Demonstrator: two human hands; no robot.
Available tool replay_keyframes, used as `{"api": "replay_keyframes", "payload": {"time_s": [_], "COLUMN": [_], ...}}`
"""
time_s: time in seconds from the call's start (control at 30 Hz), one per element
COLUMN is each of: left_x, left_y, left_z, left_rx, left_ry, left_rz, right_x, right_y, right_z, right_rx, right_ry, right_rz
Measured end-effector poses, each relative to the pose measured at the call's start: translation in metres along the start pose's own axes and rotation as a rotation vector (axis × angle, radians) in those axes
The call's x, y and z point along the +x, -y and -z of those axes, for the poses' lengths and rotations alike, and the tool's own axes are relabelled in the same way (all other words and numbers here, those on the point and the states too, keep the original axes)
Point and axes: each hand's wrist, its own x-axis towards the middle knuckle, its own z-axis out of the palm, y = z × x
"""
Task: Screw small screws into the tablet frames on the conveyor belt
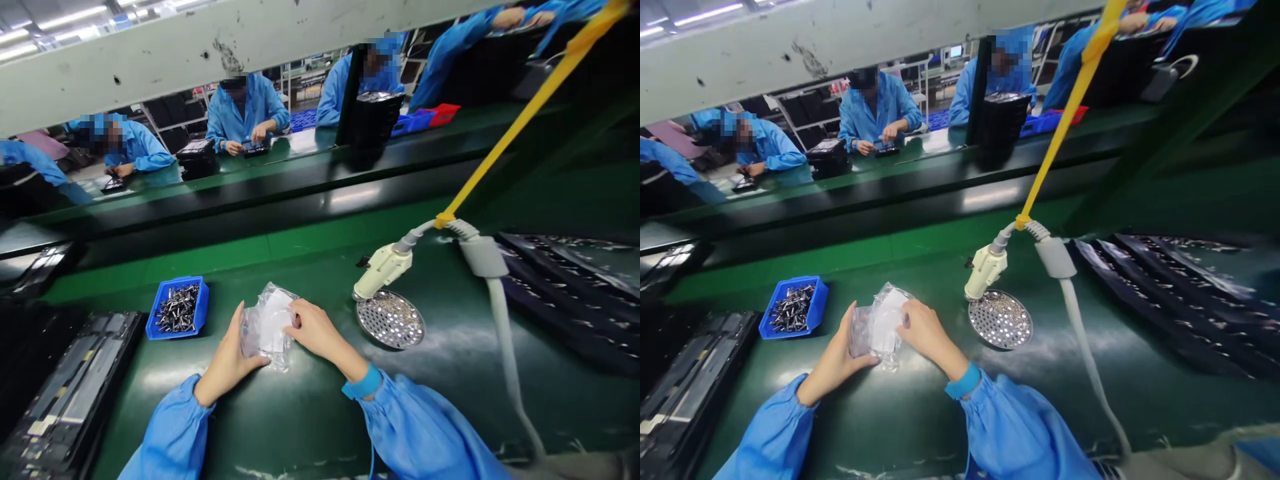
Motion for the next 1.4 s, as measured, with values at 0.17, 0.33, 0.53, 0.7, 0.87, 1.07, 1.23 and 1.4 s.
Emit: {"api": "replay_keyframes", "payload": {"time_s": [0.17,0.33,0.53,0.7,0.87,1.07,1.23,1.4], "left_x": [0.005,0.009,0.022,0.026,0.032,0.067,0.091,0.096], "left_y": [-0.01,-0.016,-0.011,-0.008,-0.016,-0.022,-0.048,-0.147], "left_z": [-0.003,-0.004,-0.011,-0.002,0.011,0.019,0.022,0.066], "left_rx": [-0.43,-0.398,-0.311,0.125,0.318,0.244,0.09,0.122], "left_ry": [-0.052,-0.113,-0.147,-0.139,-0.092,0.106,0.176,-0.012], "left_rz": [0.16,0.186,0.099,0.06,0.101,0.163,0.032,-0.263], "right_x": [0.0,-0.009,0.0,0.014,0.014,0.015,0.013,-0.03], "right_y": [0.004,0.005,-0.001,0.001,0.003,0.005,0.004,0.008], "right_z": [-0.005,0.003,0.011,0.001,-0.004,-0.008,0.005,0.1], "right_rx": [0.018,0.09,0.253,-0.023,-0.08,0.065,0.342,0.155], "right_ry": [-0.013,0.007,-0.18,-0.064,0.021,0.018,-0.154,-0.409], "right_rz": [-0.044,-0.01,0.106,0.041,0.034,-0.14,-0.047,0.198]}}
